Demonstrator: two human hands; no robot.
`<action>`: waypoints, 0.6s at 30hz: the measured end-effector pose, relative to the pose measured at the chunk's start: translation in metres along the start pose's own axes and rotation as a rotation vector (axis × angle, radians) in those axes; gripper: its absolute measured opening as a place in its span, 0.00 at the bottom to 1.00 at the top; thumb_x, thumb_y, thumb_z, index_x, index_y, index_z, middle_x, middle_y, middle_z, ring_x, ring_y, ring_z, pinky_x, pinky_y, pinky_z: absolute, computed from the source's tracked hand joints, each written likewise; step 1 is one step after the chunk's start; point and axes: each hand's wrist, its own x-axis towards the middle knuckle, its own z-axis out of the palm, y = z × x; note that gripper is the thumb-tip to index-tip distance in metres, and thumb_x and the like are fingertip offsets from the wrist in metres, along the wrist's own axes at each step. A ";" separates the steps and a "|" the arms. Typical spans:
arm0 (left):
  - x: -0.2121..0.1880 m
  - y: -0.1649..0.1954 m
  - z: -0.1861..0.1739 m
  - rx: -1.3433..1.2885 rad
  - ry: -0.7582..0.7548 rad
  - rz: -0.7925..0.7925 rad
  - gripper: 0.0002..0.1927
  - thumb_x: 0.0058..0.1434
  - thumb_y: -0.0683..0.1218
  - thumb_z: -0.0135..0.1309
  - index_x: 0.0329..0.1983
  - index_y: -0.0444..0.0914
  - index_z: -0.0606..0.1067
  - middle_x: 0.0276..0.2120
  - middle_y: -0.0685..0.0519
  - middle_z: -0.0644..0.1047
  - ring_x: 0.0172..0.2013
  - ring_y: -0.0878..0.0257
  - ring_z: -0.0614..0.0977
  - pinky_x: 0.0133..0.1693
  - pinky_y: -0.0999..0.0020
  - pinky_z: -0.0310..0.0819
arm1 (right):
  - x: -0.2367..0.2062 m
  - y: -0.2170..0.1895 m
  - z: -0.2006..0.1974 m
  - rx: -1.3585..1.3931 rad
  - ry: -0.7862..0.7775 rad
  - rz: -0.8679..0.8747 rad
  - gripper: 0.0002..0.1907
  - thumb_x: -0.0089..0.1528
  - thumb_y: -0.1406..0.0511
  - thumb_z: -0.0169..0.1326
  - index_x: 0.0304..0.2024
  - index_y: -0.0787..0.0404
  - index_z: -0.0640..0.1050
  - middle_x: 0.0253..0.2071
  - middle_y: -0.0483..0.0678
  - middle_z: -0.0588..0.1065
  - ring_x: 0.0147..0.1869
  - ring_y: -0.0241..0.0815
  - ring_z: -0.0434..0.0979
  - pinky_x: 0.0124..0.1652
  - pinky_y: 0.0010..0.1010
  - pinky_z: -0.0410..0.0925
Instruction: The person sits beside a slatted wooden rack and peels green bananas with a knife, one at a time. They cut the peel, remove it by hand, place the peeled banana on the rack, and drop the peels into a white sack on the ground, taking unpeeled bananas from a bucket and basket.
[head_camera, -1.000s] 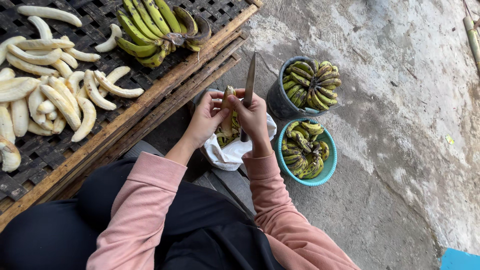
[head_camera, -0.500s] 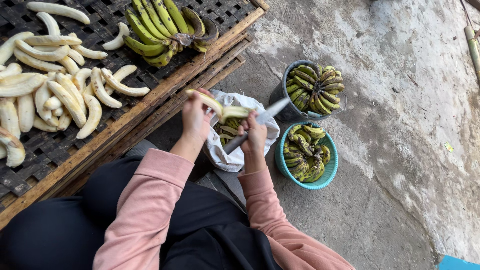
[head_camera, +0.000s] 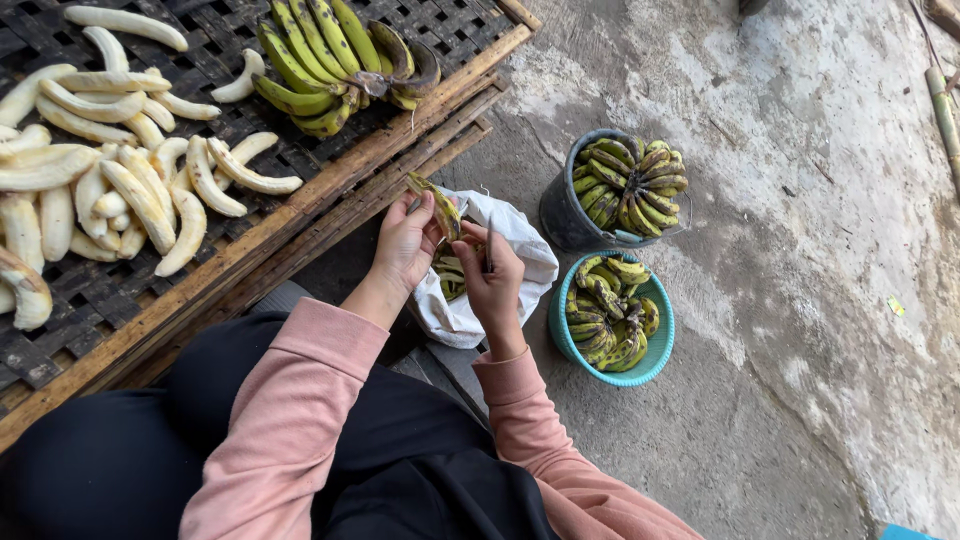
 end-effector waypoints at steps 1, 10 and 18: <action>-0.001 0.004 0.002 0.025 -0.027 0.011 0.14 0.71 0.44 0.49 0.56 0.36 0.65 0.46 0.43 0.79 0.46 0.56 0.83 0.49 0.62 0.83 | 0.002 -0.006 0.001 -0.027 0.002 -0.028 0.16 0.63 0.70 0.64 0.54 0.64 0.79 0.39 0.45 0.80 0.39 0.33 0.77 0.41 0.21 0.70; -0.020 0.065 0.030 0.469 -0.304 -0.256 0.23 0.71 0.44 0.48 0.69 0.35 0.68 0.46 0.49 0.80 0.40 0.65 0.83 0.41 0.71 0.83 | 0.043 0.020 -0.036 0.218 0.081 0.154 0.06 0.69 0.66 0.55 0.42 0.63 0.80 0.25 0.41 0.74 0.21 0.27 0.68 0.21 0.21 0.61; -0.041 0.134 0.037 0.579 -0.183 -0.030 0.26 0.68 0.42 0.50 0.70 0.33 0.67 0.48 0.44 0.80 0.40 0.62 0.82 0.43 0.68 0.83 | 0.048 0.137 -0.062 -0.012 0.135 0.501 0.17 0.65 0.59 0.61 0.43 0.68 0.79 0.27 0.43 0.72 0.25 0.33 0.68 0.24 0.27 0.63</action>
